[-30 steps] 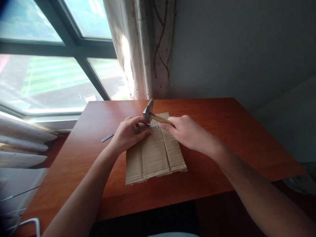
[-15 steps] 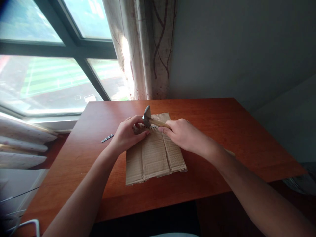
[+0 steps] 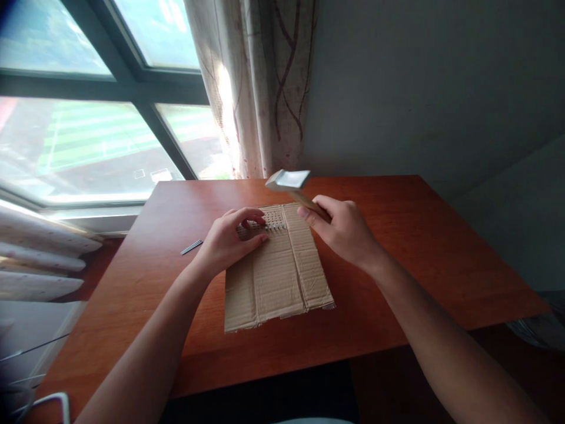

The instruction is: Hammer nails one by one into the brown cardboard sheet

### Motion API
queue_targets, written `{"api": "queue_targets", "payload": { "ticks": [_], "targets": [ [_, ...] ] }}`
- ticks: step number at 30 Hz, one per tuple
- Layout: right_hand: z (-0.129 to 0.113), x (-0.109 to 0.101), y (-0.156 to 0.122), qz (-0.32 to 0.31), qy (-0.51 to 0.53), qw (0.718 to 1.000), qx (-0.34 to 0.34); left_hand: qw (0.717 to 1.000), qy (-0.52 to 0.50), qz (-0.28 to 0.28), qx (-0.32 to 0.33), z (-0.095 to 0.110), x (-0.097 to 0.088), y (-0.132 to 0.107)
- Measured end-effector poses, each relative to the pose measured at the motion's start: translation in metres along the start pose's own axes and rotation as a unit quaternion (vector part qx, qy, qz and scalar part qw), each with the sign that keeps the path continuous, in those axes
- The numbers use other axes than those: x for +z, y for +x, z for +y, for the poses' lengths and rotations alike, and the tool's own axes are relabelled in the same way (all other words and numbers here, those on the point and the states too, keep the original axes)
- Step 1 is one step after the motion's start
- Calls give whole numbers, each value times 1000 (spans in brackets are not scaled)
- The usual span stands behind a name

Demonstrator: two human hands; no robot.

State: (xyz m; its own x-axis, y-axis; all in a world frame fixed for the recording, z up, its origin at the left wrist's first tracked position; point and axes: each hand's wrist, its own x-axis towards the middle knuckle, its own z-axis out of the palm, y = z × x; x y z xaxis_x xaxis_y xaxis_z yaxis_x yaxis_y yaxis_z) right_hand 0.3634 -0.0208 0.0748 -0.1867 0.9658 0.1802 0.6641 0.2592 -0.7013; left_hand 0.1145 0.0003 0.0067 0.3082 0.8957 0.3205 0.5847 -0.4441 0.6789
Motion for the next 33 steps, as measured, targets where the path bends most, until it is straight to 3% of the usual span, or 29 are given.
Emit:
{"api": "queue_targets", "payload": {
  "ticks": [2,5,13,20,26,29,33],
  "targets": [
    [7,3,-1,84,103,991,10,1000,3,1,1,0,0,0],
    [18,10,1,173,236,956,13,1000,6,5,7,1,-1,0],
    [44,24,6,302,319,897,-44,997,67,1,40,2,-2,1],
    [50,24,3,268,351,895,-66,997,55,11,56,3,-2,0],
    [48,27,2,311,355,879,-69,989,41,134,43,0,-17,-2],
    [49,26,2,327,347,877,-62,981,113,161,-5,-11,-35,-12],
    [53,24,1,340,347,872,-64,952,254,125,-112,-30,-57,-36]
  ]
}}
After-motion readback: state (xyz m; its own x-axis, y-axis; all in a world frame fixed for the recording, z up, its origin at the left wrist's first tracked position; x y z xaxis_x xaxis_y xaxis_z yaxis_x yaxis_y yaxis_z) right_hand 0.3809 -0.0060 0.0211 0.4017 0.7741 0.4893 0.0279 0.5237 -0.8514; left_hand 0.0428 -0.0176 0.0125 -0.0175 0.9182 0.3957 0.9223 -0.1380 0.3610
